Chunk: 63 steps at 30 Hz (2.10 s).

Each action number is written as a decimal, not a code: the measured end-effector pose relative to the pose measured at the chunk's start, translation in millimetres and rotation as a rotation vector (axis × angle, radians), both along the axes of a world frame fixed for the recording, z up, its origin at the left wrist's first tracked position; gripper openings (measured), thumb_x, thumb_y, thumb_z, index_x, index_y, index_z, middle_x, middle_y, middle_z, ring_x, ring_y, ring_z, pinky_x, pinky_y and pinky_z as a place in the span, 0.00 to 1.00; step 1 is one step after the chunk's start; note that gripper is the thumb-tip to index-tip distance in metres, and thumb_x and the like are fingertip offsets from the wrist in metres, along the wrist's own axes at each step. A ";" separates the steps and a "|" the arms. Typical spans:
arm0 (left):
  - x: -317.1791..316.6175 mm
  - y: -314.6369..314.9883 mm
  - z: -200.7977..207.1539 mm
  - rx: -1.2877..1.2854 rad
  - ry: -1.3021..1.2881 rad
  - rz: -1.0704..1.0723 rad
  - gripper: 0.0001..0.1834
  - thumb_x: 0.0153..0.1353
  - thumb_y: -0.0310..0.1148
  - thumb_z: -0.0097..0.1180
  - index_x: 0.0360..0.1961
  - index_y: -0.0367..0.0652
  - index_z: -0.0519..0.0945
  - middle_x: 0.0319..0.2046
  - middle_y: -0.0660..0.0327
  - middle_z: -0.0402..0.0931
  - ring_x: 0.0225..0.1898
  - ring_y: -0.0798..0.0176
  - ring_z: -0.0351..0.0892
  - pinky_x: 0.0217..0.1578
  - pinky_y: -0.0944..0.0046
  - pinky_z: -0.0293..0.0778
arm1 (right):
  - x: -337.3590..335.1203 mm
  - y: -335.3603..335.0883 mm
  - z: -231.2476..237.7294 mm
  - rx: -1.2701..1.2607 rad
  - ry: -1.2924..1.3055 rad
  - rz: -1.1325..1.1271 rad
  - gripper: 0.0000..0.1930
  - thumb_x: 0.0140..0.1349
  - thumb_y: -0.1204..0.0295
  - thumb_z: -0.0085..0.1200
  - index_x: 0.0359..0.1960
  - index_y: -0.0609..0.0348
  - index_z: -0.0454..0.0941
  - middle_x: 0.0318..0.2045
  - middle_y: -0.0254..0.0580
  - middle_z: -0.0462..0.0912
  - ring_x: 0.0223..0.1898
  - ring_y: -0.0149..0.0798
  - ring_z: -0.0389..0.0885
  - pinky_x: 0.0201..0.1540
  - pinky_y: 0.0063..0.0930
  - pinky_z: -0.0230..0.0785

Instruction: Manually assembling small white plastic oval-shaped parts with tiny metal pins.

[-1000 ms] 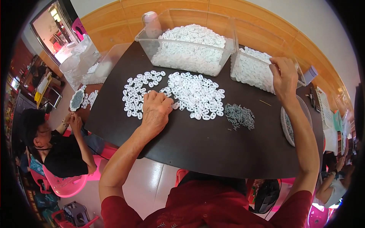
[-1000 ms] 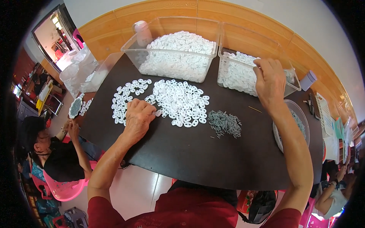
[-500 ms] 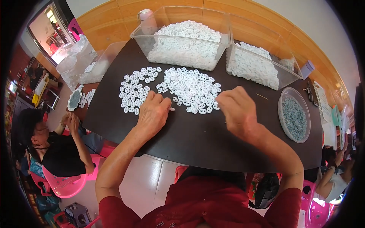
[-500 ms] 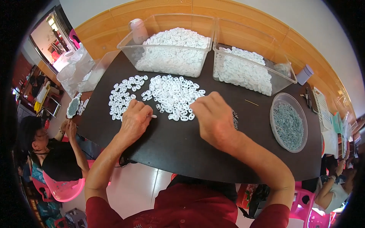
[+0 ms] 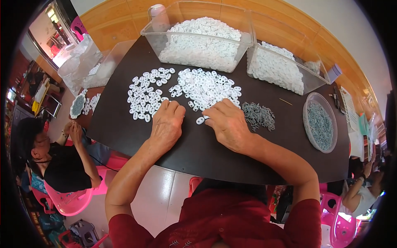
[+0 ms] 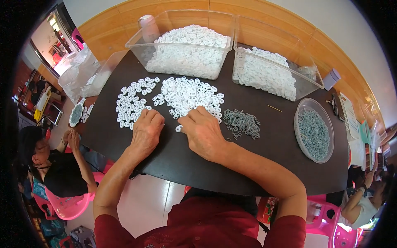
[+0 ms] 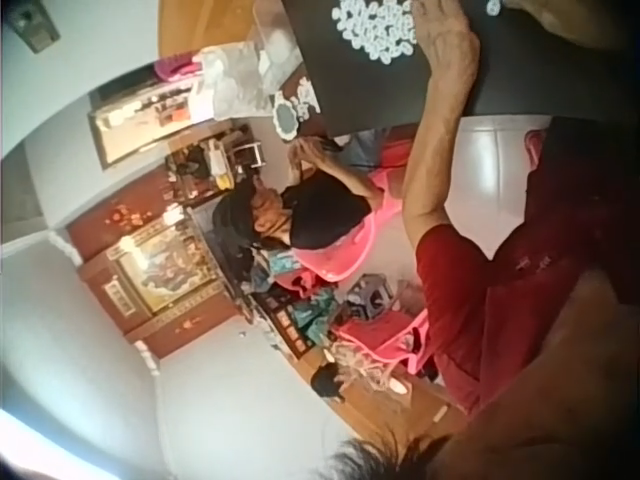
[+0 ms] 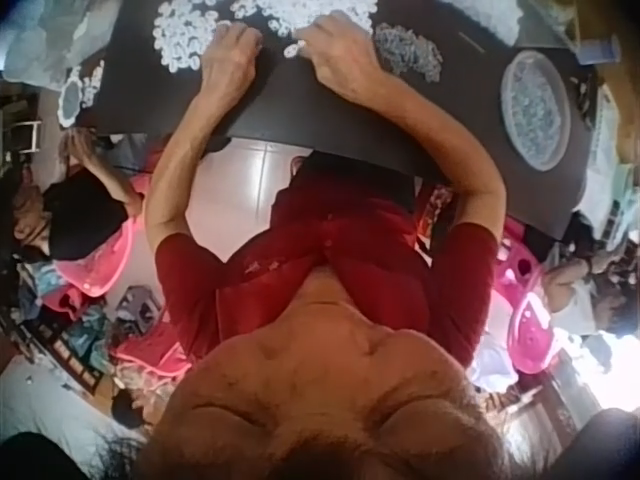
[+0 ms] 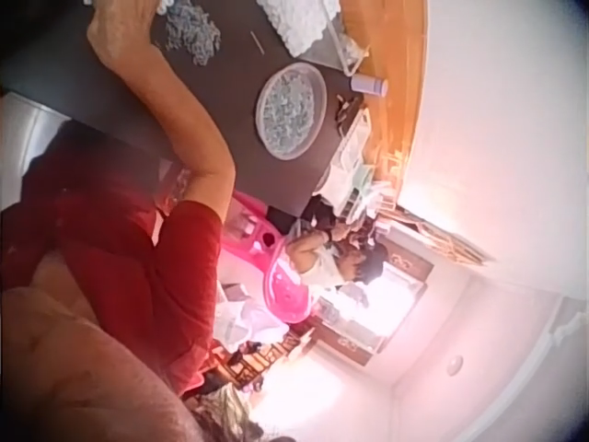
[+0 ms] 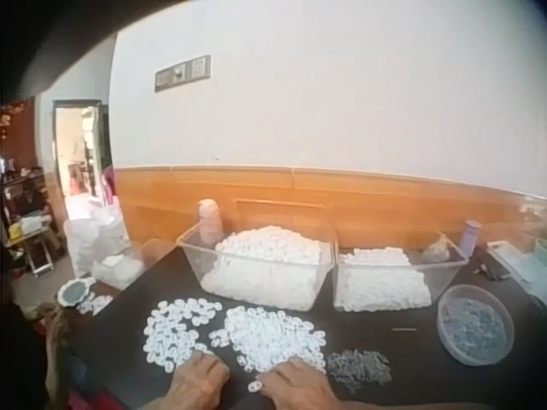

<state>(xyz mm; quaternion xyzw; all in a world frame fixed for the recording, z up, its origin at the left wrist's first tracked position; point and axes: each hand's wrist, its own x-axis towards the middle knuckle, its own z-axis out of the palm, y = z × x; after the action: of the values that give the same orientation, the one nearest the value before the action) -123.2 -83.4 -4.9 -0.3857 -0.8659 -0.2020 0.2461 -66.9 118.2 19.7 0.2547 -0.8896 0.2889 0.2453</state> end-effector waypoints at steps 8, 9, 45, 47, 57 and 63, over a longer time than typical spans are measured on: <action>-15.1 -15.1 1.2 0.011 -0.024 0.002 0.09 0.49 0.21 0.59 0.31 0.42 0.73 0.25 0.57 0.72 0.29 0.52 0.70 0.30 0.56 0.69 | 9.7 20.7 2.7 -0.012 -0.031 -0.054 0.07 0.50 0.81 0.58 0.32 0.60 0.78 0.27 0.42 0.77 0.31 0.45 0.74 0.34 0.35 0.67; -17.2 -18.1 1.7 0.018 -0.040 0.012 0.09 0.50 0.22 0.59 0.31 0.42 0.73 0.25 0.57 0.73 0.29 0.51 0.71 0.30 0.56 0.69 | 10.9 21.4 3.1 -0.009 -0.040 -0.061 0.06 0.51 0.81 0.58 0.32 0.60 0.78 0.27 0.42 0.77 0.32 0.45 0.74 0.34 0.35 0.67; 26.1 -4.7 44.9 0.254 -0.027 -0.059 0.16 0.47 0.20 0.63 0.40 0.38 0.81 0.32 0.55 0.78 0.34 0.54 0.79 0.35 0.61 0.75 | 41.3 23.8 18.8 -0.676 -0.792 -0.114 0.08 0.63 0.72 0.53 0.31 0.65 0.78 0.24 0.34 0.80 0.26 0.22 0.73 0.30 0.17 0.66; 51.0 12.0 40.5 0.355 -0.326 -0.141 0.14 0.49 0.21 0.63 0.40 0.37 0.80 0.30 0.58 0.78 0.31 0.62 0.78 0.34 0.67 0.74 | 46.3 21.0 17.0 -0.717 -0.820 -0.091 0.08 0.63 0.72 0.53 0.32 0.66 0.78 0.25 0.34 0.80 0.26 0.22 0.73 0.30 0.17 0.66; 93.3 53.4 23.6 0.779 -1.093 -0.234 0.07 0.55 0.22 0.61 0.35 0.34 0.79 0.26 0.63 0.75 0.28 0.73 0.72 0.29 0.73 0.69 | 75.0 20.2 19.8 -0.708 -0.799 -0.129 0.08 0.60 0.71 0.54 0.27 0.64 0.78 0.21 0.31 0.78 0.24 0.22 0.71 0.27 0.18 0.63; 105.5 50.9 28.2 0.466 -0.763 -0.285 0.08 0.60 0.27 0.60 0.38 0.34 0.79 0.26 0.67 0.76 0.29 0.76 0.71 0.33 0.77 0.68 | 98.2 35.2 22.7 -0.736 -0.881 -0.102 0.07 0.62 0.72 0.54 0.33 0.64 0.79 0.26 0.33 0.80 0.29 0.23 0.74 0.32 0.19 0.68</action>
<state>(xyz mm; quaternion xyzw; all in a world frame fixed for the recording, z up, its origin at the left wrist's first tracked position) -17.7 -32.6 23.3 -0.3335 -0.7643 -0.5504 -0.0401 31.4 153.4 42.4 -0.0353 -0.7598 0.6462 -0.0624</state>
